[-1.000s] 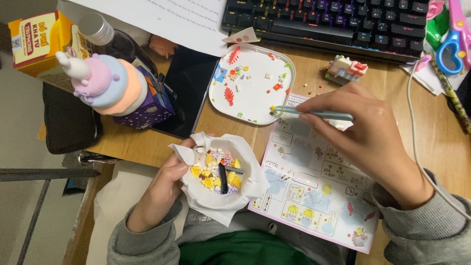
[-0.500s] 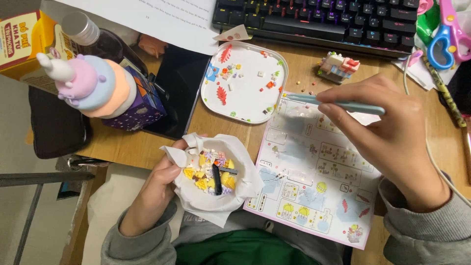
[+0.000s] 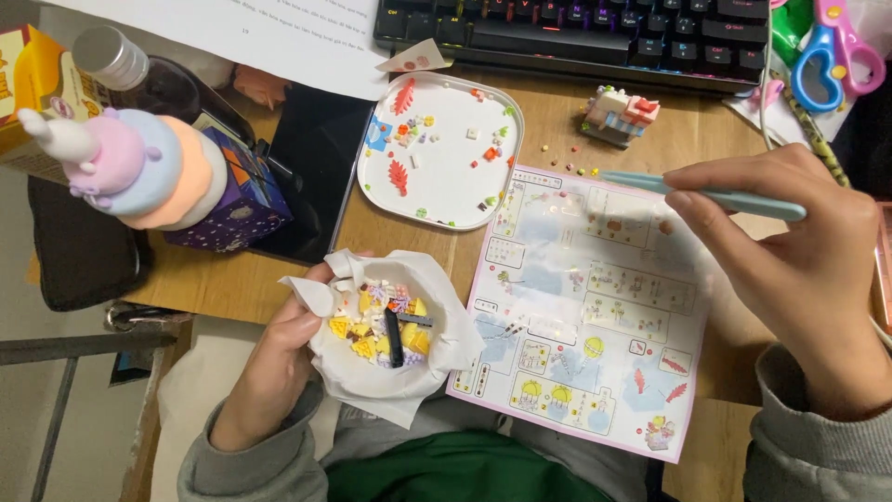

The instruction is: Using tweezers to pick up small plastic bricks and sort them into a container while following instructions.

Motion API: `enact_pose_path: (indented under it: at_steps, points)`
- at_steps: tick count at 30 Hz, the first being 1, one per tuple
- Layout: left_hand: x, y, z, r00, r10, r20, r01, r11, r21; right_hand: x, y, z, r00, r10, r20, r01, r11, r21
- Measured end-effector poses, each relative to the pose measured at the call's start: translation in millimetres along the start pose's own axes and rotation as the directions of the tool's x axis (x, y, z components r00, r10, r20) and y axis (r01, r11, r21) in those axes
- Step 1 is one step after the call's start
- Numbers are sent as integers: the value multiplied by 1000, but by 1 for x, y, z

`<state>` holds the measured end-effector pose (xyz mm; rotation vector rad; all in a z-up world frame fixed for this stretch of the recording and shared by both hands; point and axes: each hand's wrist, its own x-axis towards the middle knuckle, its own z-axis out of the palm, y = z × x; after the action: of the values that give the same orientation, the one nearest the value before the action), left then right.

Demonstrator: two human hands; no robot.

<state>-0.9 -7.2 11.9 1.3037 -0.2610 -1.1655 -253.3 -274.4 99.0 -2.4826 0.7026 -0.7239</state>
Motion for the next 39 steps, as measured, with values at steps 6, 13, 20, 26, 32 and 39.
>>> enact_pose_path:
  at_steps: [6,13,20,26,32,39]
  points:
    - [-4,6,5,998,51,38,-51,999,17,-3,1,0,1000,8,-8,-8,1000,19]
    - [-5,8,7,998,50,46,-53,996,71,-3,1,-1,999,52,10,-52,998,20]
    - [-5,6,5,1000,-1,-15,2,998,55,-3,7,1,1000,2,22,-2,1000,3]
    - [1,-6,-1,988,136,77,-134,991,-26,-2,-4,-3,1000,14,1,-14,1000,27]
    - [-4,8,11,977,145,153,-147,989,4,2,-12,-1,1000,6,-3,-6,999,48]
    - [-9,13,31,949,236,208,-231,972,-48,5,-71,-12,979,82,185,-108,985,137]
